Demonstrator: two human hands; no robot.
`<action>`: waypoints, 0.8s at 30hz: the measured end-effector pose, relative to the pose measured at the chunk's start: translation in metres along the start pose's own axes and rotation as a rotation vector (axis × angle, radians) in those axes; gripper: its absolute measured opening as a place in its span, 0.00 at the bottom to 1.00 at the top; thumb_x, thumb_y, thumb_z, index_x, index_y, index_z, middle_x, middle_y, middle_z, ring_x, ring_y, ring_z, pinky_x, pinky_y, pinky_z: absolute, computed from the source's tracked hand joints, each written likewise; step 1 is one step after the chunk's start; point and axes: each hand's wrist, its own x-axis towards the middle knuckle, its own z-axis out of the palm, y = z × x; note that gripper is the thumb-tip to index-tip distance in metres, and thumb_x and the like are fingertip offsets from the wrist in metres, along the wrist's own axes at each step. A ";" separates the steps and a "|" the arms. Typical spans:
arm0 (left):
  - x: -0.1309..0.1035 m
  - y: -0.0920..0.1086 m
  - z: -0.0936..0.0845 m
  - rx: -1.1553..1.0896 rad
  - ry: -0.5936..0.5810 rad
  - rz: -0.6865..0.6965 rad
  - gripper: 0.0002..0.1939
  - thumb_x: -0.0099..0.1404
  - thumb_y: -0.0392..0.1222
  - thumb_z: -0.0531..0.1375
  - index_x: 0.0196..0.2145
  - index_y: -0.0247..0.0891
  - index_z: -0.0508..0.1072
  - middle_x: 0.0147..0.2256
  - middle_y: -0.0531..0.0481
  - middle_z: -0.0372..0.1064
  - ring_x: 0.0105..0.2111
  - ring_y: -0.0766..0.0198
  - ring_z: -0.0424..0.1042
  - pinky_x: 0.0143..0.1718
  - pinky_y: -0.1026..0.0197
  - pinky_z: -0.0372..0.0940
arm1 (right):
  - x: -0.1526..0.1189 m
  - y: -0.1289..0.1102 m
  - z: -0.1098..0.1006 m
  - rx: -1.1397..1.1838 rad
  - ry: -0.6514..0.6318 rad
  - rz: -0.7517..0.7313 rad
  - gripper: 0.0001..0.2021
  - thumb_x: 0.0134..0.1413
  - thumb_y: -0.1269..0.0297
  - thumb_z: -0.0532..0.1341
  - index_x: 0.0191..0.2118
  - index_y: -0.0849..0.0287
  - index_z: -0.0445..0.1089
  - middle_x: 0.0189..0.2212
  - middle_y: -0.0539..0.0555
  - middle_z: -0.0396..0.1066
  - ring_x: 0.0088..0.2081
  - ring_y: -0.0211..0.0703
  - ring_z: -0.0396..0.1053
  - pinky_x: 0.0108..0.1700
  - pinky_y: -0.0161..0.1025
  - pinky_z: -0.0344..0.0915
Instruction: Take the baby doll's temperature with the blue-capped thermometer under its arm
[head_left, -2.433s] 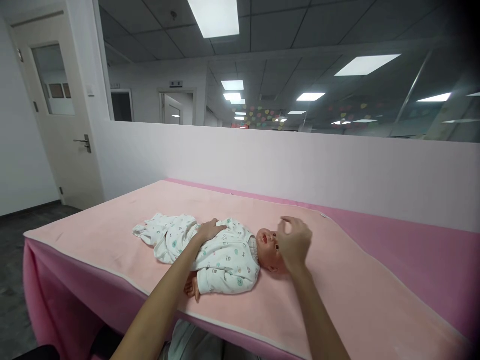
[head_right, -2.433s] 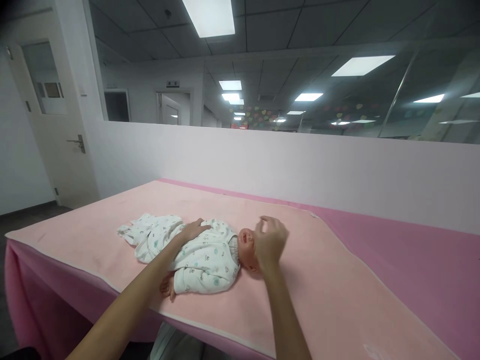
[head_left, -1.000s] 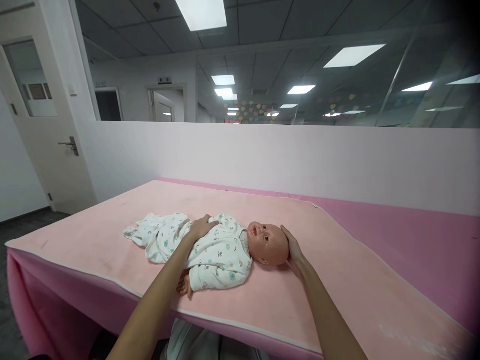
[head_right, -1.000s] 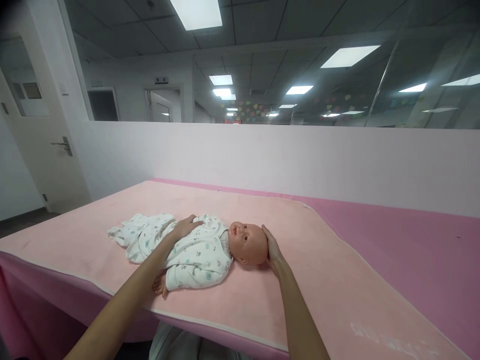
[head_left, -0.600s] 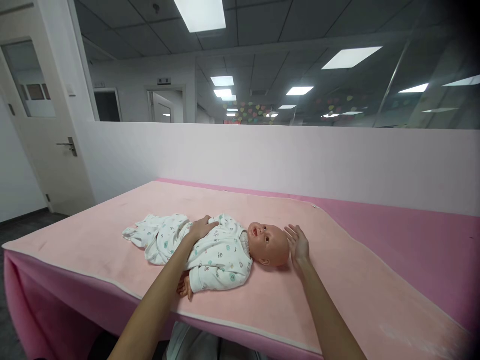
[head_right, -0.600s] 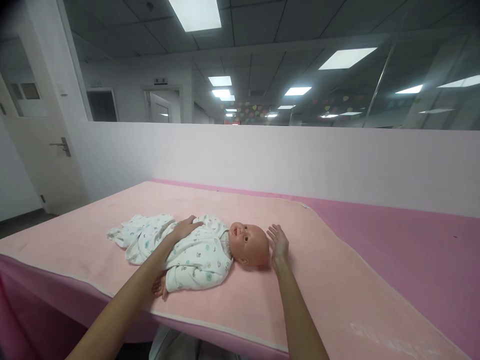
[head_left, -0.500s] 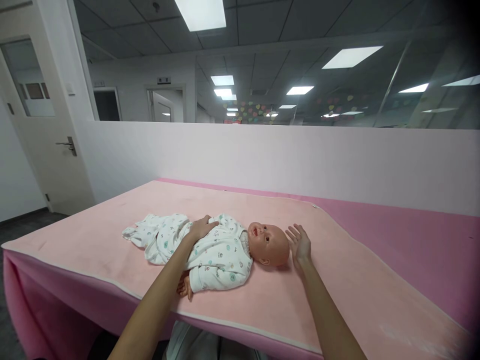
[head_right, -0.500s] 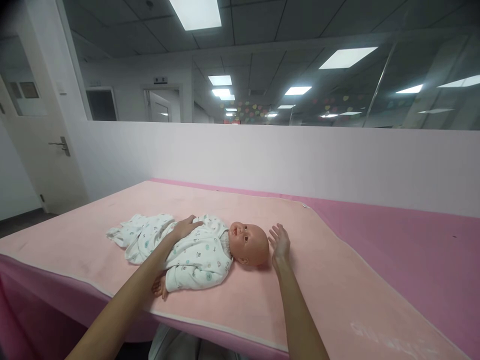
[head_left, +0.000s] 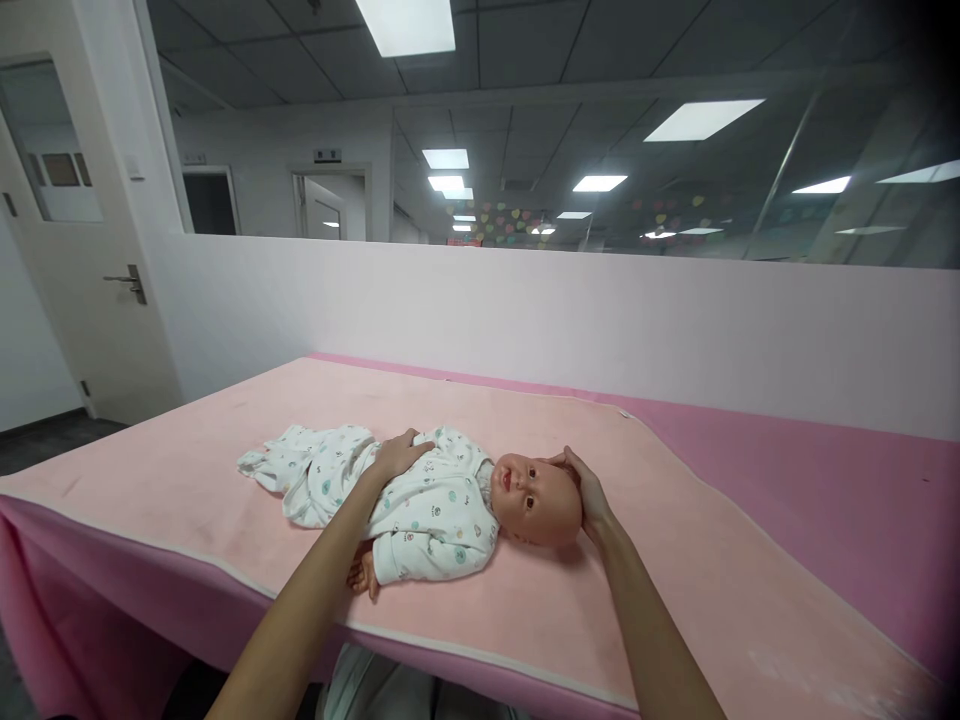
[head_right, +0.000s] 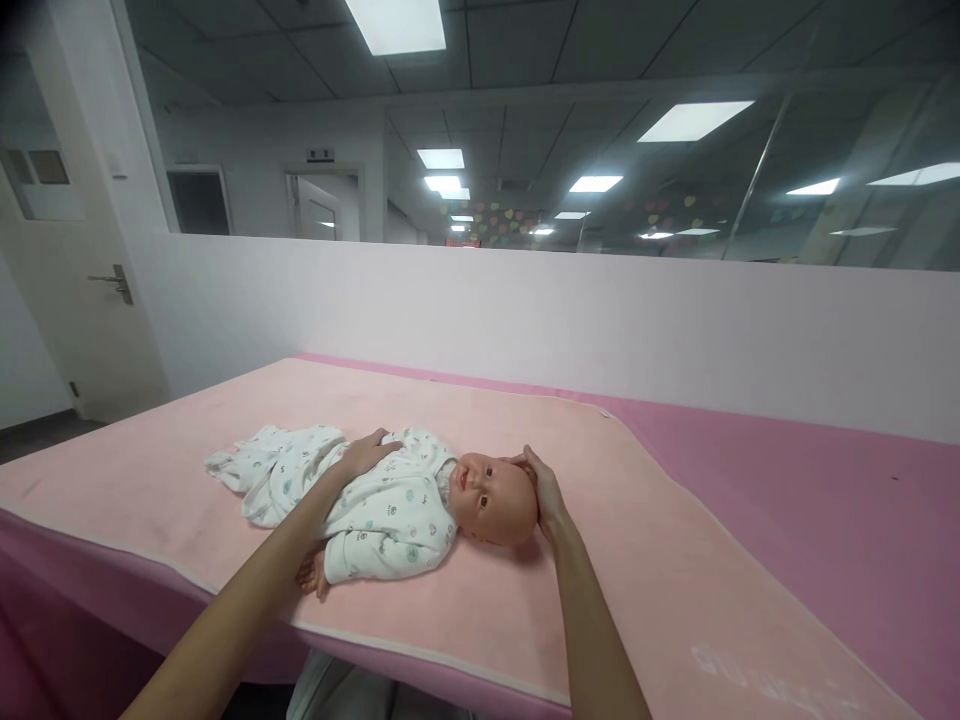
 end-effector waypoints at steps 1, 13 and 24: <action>0.000 0.000 0.000 -0.004 0.000 0.005 0.30 0.55 0.65 0.45 0.46 0.43 0.62 0.46 0.44 0.68 0.47 0.46 0.65 0.43 0.55 0.58 | 0.000 -0.001 0.000 0.021 -0.024 -0.005 0.19 0.40 0.46 0.60 0.19 0.59 0.67 0.31 0.54 0.74 0.40 0.48 0.70 0.44 0.40 0.65; -0.001 0.000 0.000 0.003 0.001 -0.005 0.28 0.55 0.65 0.45 0.44 0.43 0.63 0.44 0.46 0.69 0.47 0.47 0.65 0.42 0.55 0.58 | -0.005 0.000 0.003 -0.061 0.055 -0.014 0.17 0.38 0.64 0.59 0.40 0.53 0.71 0.50 0.50 0.65 0.53 0.46 0.60 0.53 0.40 0.59; 0.002 -0.003 0.002 0.003 0.017 0.012 0.27 0.55 0.66 0.45 0.42 0.45 0.63 0.41 0.48 0.71 0.45 0.47 0.66 0.41 0.54 0.59 | -0.012 -0.006 0.005 -0.084 -0.087 0.117 0.16 0.42 0.59 0.56 0.37 0.59 0.73 0.42 0.54 0.71 0.42 0.50 0.69 0.46 0.43 0.65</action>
